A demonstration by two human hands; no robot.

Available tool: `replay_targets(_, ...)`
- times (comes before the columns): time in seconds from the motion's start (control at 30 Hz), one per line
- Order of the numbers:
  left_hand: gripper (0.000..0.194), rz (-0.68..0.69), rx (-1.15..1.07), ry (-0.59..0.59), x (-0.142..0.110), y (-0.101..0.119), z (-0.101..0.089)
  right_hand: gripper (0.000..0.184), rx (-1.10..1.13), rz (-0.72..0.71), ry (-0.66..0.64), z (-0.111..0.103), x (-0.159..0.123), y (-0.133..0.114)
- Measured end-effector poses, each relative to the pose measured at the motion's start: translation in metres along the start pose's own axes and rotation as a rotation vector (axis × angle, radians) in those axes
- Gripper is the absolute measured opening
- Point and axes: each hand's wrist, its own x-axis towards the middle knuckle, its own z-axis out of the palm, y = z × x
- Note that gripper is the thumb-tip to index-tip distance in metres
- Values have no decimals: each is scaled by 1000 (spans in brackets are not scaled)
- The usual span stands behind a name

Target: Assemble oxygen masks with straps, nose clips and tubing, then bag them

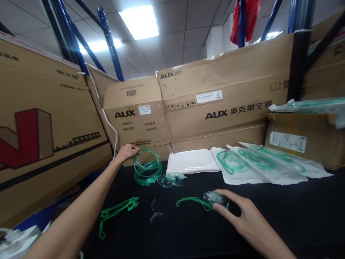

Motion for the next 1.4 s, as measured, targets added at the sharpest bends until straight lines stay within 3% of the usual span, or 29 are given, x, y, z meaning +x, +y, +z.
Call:
replay_targets(0.23,25,61,-261,49,-16,18,-36,40,11,-2,14,1,0,0)
replay_targets(0.4,32,280,-348,162,-50,49,-70,41,38,-25,20,-1,2,-5)
replay_targets(0.5,45,417,-392,191,-83,76,-77,48,121,37,87,-8,3,-6)
replay_targets(0.57,51,460,-416,189,-109,91,-69,56,220,140,231,-19,3,-5)
replay_targets(0.63,52,477,-433,142,-135,102,-45,65,336,252,436,-34,2,-3)
replay_targets(0.73,48,487,-437,-39,-171,104,11,74,529,311,699,-56,1,2)
replay_targets(0.83,45,470,-378,-193,-201,90,66,72,627,321,772,-67,0,7)
replay_targets(0.93,44,456,-332,-203,-222,69,89,67,580,354,713,-67,0,5)
replay_targets(1.07,26,731,-334,-303,-234,53,85,55,320,225,553,-68,10,-17)
replay_targets(1.17,22,823,-328,-335,-235,53,87,43,5,11,259,-65,30,-44)
replay_targets(1.3,18,796,-325,-390,-237,58,98,37,-228,-269,-216,-42,66,-63)
replay_targets(1.4,18,754,-339,-400,-238,57,103,34,-264,-296,-372,-14,87,-55)
